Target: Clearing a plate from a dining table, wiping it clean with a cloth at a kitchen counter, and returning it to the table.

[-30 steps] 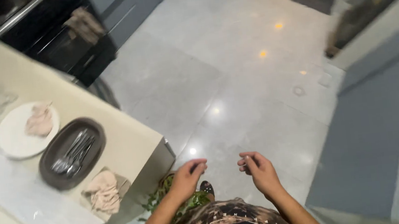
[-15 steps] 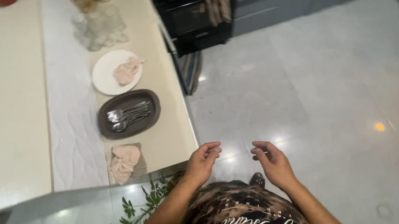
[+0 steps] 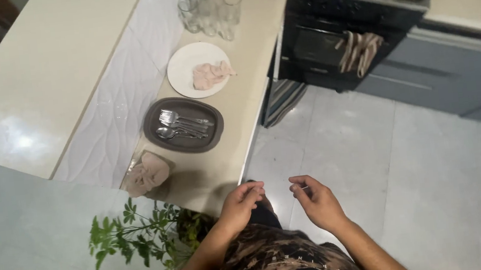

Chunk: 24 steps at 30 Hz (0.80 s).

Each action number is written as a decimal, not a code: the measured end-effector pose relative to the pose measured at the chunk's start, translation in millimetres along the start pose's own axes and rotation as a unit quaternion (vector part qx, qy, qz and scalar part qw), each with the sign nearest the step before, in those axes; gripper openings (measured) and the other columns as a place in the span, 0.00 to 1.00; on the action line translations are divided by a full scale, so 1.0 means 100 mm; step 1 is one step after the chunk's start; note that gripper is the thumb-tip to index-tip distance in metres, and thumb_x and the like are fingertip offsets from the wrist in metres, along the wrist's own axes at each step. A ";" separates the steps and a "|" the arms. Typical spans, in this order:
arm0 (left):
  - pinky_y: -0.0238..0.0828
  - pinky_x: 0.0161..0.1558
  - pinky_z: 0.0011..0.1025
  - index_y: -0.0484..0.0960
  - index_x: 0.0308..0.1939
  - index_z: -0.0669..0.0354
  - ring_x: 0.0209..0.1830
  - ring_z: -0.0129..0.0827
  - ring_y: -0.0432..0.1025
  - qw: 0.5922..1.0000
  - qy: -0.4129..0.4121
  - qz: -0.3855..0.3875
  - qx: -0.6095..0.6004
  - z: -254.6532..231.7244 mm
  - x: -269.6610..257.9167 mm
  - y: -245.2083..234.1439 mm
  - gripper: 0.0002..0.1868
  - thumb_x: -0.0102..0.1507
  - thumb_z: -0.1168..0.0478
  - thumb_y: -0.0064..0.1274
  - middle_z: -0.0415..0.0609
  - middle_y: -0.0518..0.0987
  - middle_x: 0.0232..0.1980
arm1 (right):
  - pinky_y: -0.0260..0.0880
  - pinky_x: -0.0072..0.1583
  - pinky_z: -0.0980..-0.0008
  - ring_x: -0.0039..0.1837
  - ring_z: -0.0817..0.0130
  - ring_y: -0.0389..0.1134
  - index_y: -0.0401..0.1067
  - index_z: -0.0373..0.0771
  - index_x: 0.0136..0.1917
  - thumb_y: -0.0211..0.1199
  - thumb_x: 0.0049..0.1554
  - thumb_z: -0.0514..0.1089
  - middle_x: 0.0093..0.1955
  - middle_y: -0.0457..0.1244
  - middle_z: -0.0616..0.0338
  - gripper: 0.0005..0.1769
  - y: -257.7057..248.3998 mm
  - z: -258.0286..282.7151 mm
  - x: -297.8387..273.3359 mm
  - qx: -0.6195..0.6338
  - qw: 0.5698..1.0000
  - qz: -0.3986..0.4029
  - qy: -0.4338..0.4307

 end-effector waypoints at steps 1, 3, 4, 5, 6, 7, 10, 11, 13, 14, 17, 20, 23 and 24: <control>0.79 0.49 0.35 0.84 0.57 0.60 0.51 0.40 0.80 1.000 0.000 -0.008 -0.010 0.01 0.14 -0.02 0.18 0.68 0.56 0.50 0.56 0.86 0.51 | 0.76 0.56 0.56 0.53 0.54 0.77 0.79 0.40 0.61 0.60 0.62 0.42 0.50 0.74 0.45 0.16 -0.02 0.03 0.17 -0.009 1.000 0.008 -0.003; 0.77 0.48 0.32 0.82 0.58 0.60 0.50 0.37 0.77 0.998 0.001 -0.031 -0.062 0.03 0.43 -0.06 0.19 0.68 0.54 0.51 0.56 0.85 0.51 | 0.76 0.54 0.57 0.52 0.55 0.77 0.79 0.40 0.60 0.61 0.61 0.43 0.49 0.73 0.45 0.15 -0.07 0.14 0.52 -0.037 0.999 0.023 -0.027; 0.77 0.48 0.32 0.82 0.58 0.60 0.50 0.37 0.77 0.996 0.002 -0.042 -0.073 -0.03 0.61 -0.10 0.19 0.68 0.54 0.51 0.56 0.85 0.51 | 0.76 0.54 0.57 0.52 0.55 0.77 0.79 0.40 0.60 0.61 0.61 0.43 0.49 0.73 0.45 0.15 -0.11 0.18 0.71 -0.047 0.998 0.034 -0.032; 0.77 0.48 0.32 0.82 0.58 0.60 0.49 0.38 0.77 0.995 0.002 -0.057 -0.083 -0.08 0.79 -0.14 0.19 0.68 0.54 0.50 0.56 0.84 0.51 | 0.76 0.54 0.57 0.51 0.55 0.77 0.79 0.41 0.60 0.61 0.61 0.43 0.49 0.74 0.46 0.15 -0.15 0.23 0.90 -0.066 0.996 0.042 -0.037; 0.77 0.48 0.33 0.82 0.58 0.60 0.49 0.39 0.78 0.994 0.003 -0.069 -0.088 -0.11 0.97 -0.22 0.19 0.69 0.54 0.50 0.57 0.84 0.51 | 0.77 0.53 0.58 0.51 0.56 0.77 0.80 0.42 0.59 0.62 0.61 0.43 0.48 0.74 0.47 0.14 -0.13 0.26 1.08 -0.080 0.995 0.046 -0.042; 0.77 0.48 0.33 0.82 0.58 0.60 0.49 0.39 0.78 0.993 0.005 -0.076 -0.095 -0.09 1.10 -0.27 0.19 0.69 0.54 0.50 0.57 0.84 0.51 | 0.77 0.53 0.58 0.51 0.56 0.77 0.80 0.42 0.59 0.62 0.61 0.43 0.48 0.74 0.47 0.14 -0.13 0.37 1.19 -0.086 0.994 0.052 -0.047; 0.76 0.40 0.25 0.81 0.58 0.63 0.42 0.34 0.77 0.981 0.002 -0.136 -0.141 -0.19 1.49 -0.45 0.19 0.66 0.58 0.53 0.55 0.84 0.46 | 0.76 0.54 0.57 0.50 0.55 0.77 0.79 0.41 0.60 0.61 0.61 0.42 0.46 0.74 0.47 0.15 -0.14 0.65 1.65 -0.108 0.990 0.074 -0.052; 0.77 0.43 0.29 0.81 0.59 0.63 0.45 0.36 0.78 0.980 0.004 -0.145 -0.138 -0.26 1.57 -0.50 0.20 0.66 0.58 0.54 0.56 0.84 0.48 | 0.76 0.54 0.57 0.50 0.56 0.77 0.79 0.41 0.60 0.60 0.61 0.42 0.47 0.73 0.47 0.15 -0.11 0.70 1.82 -0.103 0.989 0.081 -0.067; 0.77 0.46 0.33 0.80 0.60 0.62 0.47 0.38 0.78 0.976 0.005 -0.167 -0.137 -0.25 1.75 -0.59 0.21 0.65 0.57 0.55 0.57 0.83 0.51 | 0.75 0.54 0.58 0.50 0.57 0.76 0.79 0.41 0.59 0.59 0.62 0.42 0.47 0.73 0.48 0.14 0.01 0.78 2.12 -0.098 0.986 0.102 -0.086; 0.77 0.45 0.32 0.78 0.62 0.63 0.47 0.40 0.78 0.973 0.009 -0.174 -0.155 -0.20 1.88 -0.61 0.23 0.65 0.58 0.56 0.59 0.82 0.51 | 0.76 0.53 0.59 0.50 0.58 0.76 0.79 0.41 0.59 0.60 0.61 0.42 0.46 0.73 0.48 0.14 0.07 0.81 2.26 -0.098 0.984 0.112 -0.099; 0.77 0.46 0.30 0.76 0.64 0.63 0.48 0.40 0.77 0.964 0.005 -0.193 -0.183 -0.34 2.10 -0.67 0.25 0.65 0.58 0.57 0.59 0.80 0.51 | 0.76 0.52 0.57 0.50 0.55 0.76 0.79 0.41 0.58 0.62 0.60 0.44 0.46 0.72 0.48 0.14 0.27 1.03 2.71 -0.113 0.975 0.136 -0.134; 0.77 0.48 0.32 0.69 0.69 0.64 0.49 0.41 0.76 0.949 -0.036 -0.217 -0.226 -0.16 2.36 -0.57 0.29 0.66 0.56 0.57 0.59 0.77 0.54 | 0.75 0.55 0.53 0.54 0.50 0.75 0.78 0.44 0.59 0.61 0.60 0.48 0.50 0.72 0.47 0.16 0.50 1.06 3.11 -0.167 0.957 0.179 -0.156; 0.76 0.52 0.37 0.57 0.75 0.67 0.51 0.46 0.75 0.925 -0.081 -0.246 -0.279 -0.07 2.65 -0.50 0.38 0.68 0.54 0.55 0.65 0.72 0.61 | 0.74 0.58 0.52 0.56 0.48 0.73 0.76 0.45 0.61 0.57 0.62 0.49 0.52 0.71 0.47 0.16 0.77 1.07 3.62 -0.207 0.936 0.216 -0.186; 0.76 0.54 0.40 0.51 0.77 0.68 0.54 0.49 0.75 0.909 -0.101 -0.262 -0.309 -0.08 2.76 -0.46 0.41 0.68 0.53 0.54 0.69 0.70 0.64 | 0.74 0.57 0.53 0.55 0.47 0.73 0.76 0.44 0.60 0.55 0.63 0.48 0.50 0.71 0.47 0.16 0.85 1.10 3.82 -0.218 0.926 0.227 -0.209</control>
Point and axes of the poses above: each hand's wrist, its own x-axis towards the middle knuckle, its own y-axis out of the palm, z = x × y, the point moved 7 cm from there along x, towards the middle knuckle
